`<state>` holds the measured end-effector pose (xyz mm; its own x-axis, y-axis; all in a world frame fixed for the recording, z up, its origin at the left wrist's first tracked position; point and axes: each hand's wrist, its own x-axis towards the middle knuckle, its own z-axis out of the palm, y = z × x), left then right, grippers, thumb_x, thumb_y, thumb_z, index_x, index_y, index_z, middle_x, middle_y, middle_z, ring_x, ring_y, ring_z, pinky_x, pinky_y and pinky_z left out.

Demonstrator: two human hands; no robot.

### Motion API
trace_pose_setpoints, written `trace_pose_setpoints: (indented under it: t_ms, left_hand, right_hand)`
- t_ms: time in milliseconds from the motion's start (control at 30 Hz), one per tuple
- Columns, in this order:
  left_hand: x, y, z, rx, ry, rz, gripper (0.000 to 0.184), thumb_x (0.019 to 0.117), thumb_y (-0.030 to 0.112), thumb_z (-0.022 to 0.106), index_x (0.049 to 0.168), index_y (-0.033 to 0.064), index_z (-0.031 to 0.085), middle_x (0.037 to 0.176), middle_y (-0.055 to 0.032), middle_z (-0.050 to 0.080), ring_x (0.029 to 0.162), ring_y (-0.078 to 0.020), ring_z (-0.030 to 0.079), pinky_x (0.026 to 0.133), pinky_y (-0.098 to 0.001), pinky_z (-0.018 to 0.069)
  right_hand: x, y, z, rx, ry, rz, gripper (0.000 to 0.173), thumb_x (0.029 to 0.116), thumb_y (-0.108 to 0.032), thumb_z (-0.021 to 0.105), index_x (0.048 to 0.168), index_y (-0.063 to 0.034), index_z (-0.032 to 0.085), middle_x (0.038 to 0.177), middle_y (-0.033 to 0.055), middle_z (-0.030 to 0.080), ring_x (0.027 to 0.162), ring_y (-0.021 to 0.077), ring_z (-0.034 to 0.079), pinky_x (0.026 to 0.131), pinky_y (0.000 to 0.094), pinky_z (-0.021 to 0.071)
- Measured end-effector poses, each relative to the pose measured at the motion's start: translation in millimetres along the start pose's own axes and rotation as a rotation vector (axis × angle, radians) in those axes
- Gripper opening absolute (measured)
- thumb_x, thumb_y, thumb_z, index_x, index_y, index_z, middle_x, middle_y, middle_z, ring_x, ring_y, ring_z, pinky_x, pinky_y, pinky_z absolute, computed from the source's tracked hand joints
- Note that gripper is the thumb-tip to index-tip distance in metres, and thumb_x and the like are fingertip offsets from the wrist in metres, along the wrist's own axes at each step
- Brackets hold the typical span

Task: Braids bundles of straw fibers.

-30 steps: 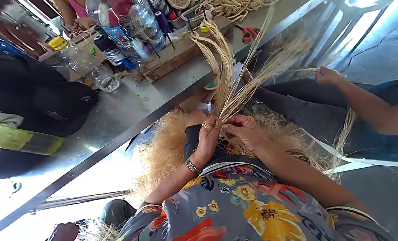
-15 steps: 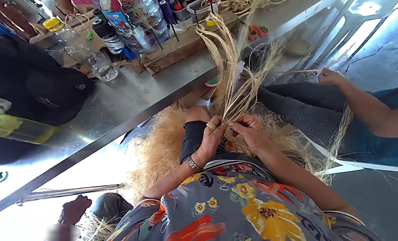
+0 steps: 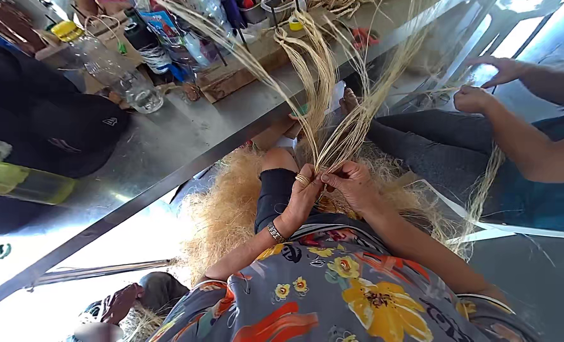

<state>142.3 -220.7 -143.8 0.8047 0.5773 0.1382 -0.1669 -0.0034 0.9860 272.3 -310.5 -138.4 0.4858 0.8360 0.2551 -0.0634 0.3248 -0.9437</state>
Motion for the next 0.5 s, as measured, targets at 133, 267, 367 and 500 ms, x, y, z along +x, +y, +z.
trace_pose_setpoints:
  t_ms: [133, 267, 367, 500]
  left_hand:
    - [0, 0, -1, -0.037, -0.015, -0.004, 0.015, 0.1055, 0.012, 0.039, 0.102, 0.0168, 0.053, 0.070, 0.0064, 0.052, 0.053, 0.0006, 0.042, 0.049, -0.0135, 0.0347]
    - [1, 0, -2, -0.016, -0.027, -0.054, 0.018, 0.1028, 0.009, 0.042, 0.106, 0.0122, 0.059, 0.068, 0.0059, 0.051, 0.054, -0.0003, 0.043, 0.051, -0.0148, 0.0371]
    - [2, -3, -9, 0.101, -0.096, -0.075, 0.013, 0.1017, 0.014, 0.045, 0.102, 0.0125, 0.059, 0.067, 0.0080, 0.046, 0.055, -0.0002, 0.042, 0.052, -0.0166, 0.0372]
    - [-7, -13, -25, 0.113, -0.142, -0.153, 0.018, 0.0996, 0.011, 0.046, 0.091, 0.0142, 0.062, 0.063, 0.0125, 0.045, 0.052, 0.0032, 0.038, 0.049, -0.0146, 0.0326]
  right_hand:
    - [0, 3, 0, 0.013, -0.007, -0.022, 0.010, 0.0882, 0.002, 0.075, 0.092, -0.0056, 0.070, 0.077, -0.0010, 0.070, 0.063, 0.0043, 0.064, 0.061, 0.0210, 0.0580]
    - [-1, 5, -3, 0.055, -0.051, -0.002, 0.014, 0.0902, 0.003, 0.072, 0.101, -0.0054, 0.072, 0.086, -0.0003, 0.072, 0.067, 0.0040, 0.064, 0.062, 0.0205, 0.0574]
    - [5, -1, -14, -0.049, 0.057, -0.069, 0.010, 0.0932, 0.000, 0.065, 0.099, -0.0056, 0.070, 0.083, -0.0026, 0.070, 0.063, 0.0035, 0.062, 0.060, 0.0223, 0.0569]
    - [26, -31, -78, -0.262, 0.454, -0.205, 0.011, 0.0979, -0.007, 0.060, 0.105, -0.0007, 0.066, 0.084, -0.0020, 0.067, 0.063, 0.0048, 0.062, 0.060, 0.0265, 0.0578]
